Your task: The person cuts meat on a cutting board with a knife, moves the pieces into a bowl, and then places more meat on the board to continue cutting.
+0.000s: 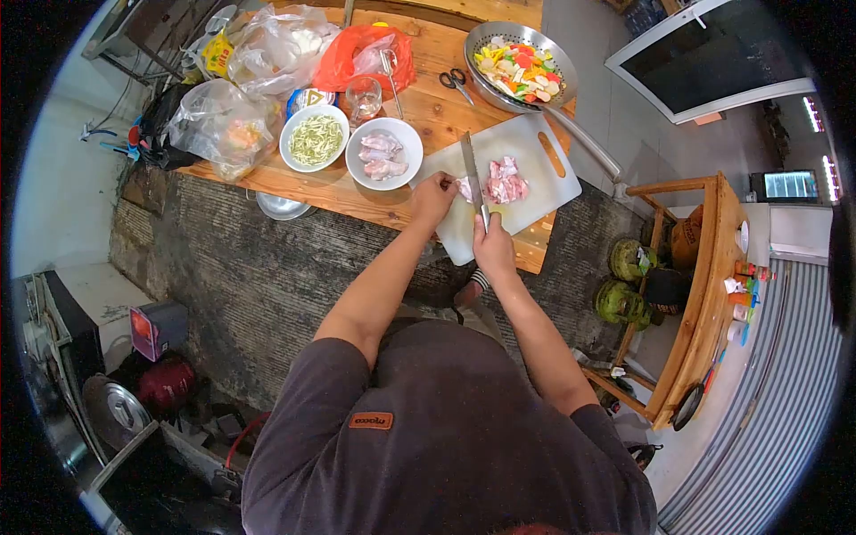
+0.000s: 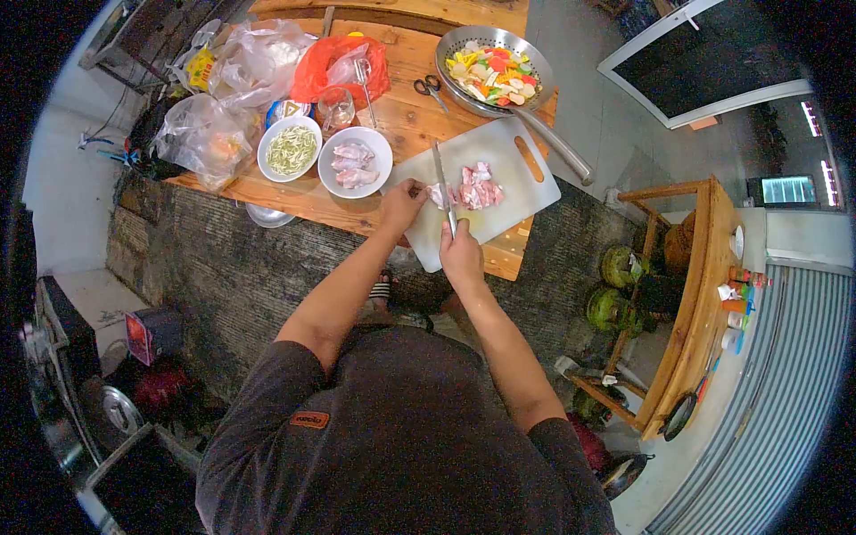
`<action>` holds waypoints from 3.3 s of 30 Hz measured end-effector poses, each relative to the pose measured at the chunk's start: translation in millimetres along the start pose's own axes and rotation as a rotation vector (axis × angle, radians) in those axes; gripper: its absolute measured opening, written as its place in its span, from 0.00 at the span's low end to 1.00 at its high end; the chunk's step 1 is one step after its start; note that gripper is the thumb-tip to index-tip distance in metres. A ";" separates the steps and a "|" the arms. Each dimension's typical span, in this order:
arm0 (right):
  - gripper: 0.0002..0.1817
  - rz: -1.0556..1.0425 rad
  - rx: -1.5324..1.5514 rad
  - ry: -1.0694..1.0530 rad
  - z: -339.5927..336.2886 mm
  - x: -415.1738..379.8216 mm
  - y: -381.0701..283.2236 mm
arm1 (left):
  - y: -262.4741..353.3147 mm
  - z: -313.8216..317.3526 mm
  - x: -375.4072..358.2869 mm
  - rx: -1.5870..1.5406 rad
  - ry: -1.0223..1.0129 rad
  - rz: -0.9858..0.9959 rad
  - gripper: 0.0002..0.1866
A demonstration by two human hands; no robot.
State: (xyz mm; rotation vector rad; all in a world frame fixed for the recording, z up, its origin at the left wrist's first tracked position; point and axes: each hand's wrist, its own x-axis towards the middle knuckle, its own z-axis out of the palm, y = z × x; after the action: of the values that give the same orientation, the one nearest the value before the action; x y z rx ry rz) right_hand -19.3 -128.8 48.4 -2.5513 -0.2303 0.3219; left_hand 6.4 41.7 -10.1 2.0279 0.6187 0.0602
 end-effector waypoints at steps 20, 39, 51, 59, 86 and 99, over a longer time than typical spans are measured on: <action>0.25 0.047 0.000 -0.048 3.1 12.8 7.5 | 3.0 -1.7 1.6 0.019 -0.017 0.009 0.20; 0.26 0.039 0.322 0.011 -30.5 12.4 -2.0 | 9.5 -1.4 -2.7 0.055 -0.010 -0.011 0.19; 0.32 0.148 -0.028 -0.100 4.1 3.5 1.8 | 10.2 0.6 -3.7 0.058 0.013 0.043 0.18; 0.34 0.156 0.086 -0.104 -4.1 6.7 3.0 | 8.0 5.8 7.9 0.128 -0.038 0.242 0.16; 0.39 0.171 0.226 -0.114 -4.0 14.3 22.7 | 13.6 7.9 26.6 0.424 -0.271 0.473 0.16; 0.40 0.243 0.191 -0.169 -9.4 26.1 9.0 | 16.6 7.1 25.9 0.476 -0.245 0.504 0.16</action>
State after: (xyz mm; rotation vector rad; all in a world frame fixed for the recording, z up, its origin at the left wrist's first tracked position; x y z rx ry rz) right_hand 9.2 -135.1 46.5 -2.3653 0.0490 0.6229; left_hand 37.6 41.1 -5.5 2.5604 -0.0556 -0.0418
